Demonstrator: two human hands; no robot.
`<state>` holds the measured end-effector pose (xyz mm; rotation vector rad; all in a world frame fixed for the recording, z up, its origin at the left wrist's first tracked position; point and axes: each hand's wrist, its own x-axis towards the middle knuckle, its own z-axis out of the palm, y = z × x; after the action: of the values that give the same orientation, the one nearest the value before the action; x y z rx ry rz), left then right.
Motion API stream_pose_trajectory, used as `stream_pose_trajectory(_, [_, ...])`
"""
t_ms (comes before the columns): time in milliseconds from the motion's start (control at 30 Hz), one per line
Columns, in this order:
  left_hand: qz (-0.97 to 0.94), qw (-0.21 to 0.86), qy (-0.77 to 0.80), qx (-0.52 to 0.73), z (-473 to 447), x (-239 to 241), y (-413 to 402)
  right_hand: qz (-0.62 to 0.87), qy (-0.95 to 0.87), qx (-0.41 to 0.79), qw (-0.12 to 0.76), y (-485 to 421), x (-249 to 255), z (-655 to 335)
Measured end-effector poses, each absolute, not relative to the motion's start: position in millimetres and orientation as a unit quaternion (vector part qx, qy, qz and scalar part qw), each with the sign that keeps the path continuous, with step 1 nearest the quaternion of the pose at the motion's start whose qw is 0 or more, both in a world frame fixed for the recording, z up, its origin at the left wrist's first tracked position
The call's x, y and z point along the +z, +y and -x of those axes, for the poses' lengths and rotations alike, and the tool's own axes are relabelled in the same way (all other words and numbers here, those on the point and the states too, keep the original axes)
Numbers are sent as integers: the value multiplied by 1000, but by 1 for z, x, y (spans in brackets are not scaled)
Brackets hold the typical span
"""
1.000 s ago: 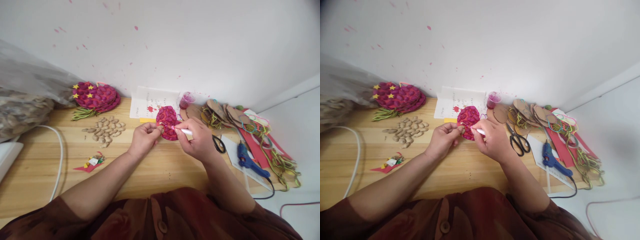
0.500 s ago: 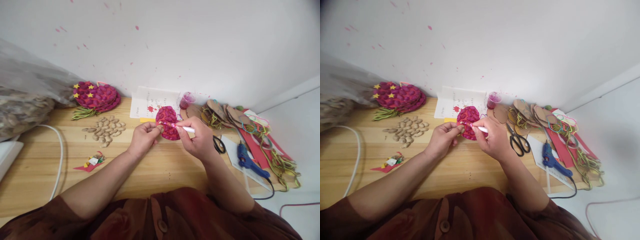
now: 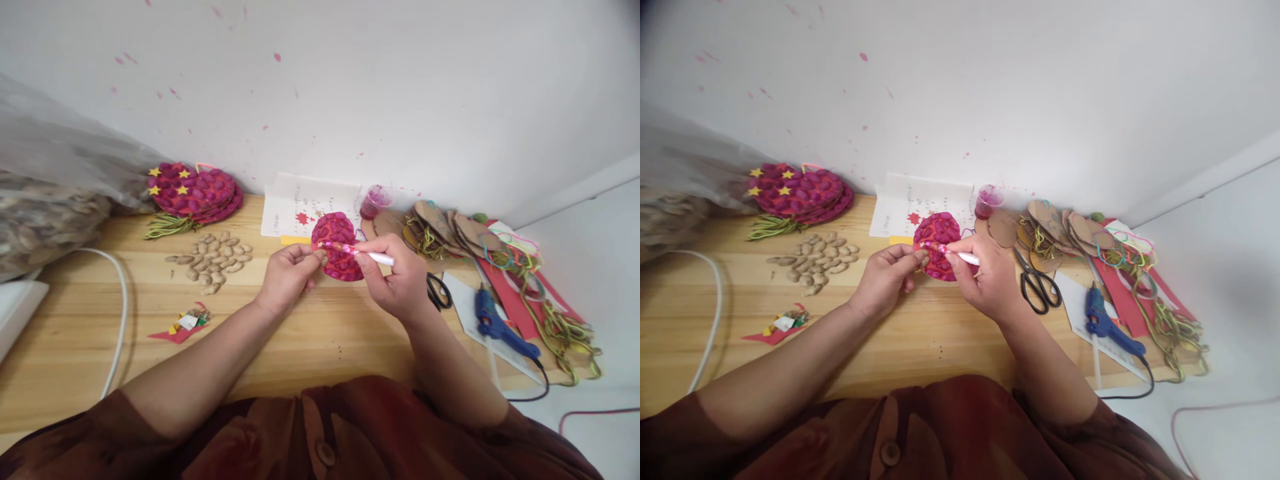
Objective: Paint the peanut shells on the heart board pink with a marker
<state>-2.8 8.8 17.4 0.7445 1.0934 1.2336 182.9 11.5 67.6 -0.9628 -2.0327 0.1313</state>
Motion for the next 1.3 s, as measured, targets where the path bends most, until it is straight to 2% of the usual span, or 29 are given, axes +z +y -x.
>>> stream_pose_trajectory(1300, [-352, 579, 487, 551, 2, 13, 8, 360, -825, 27, 434, 10, 68, -181])
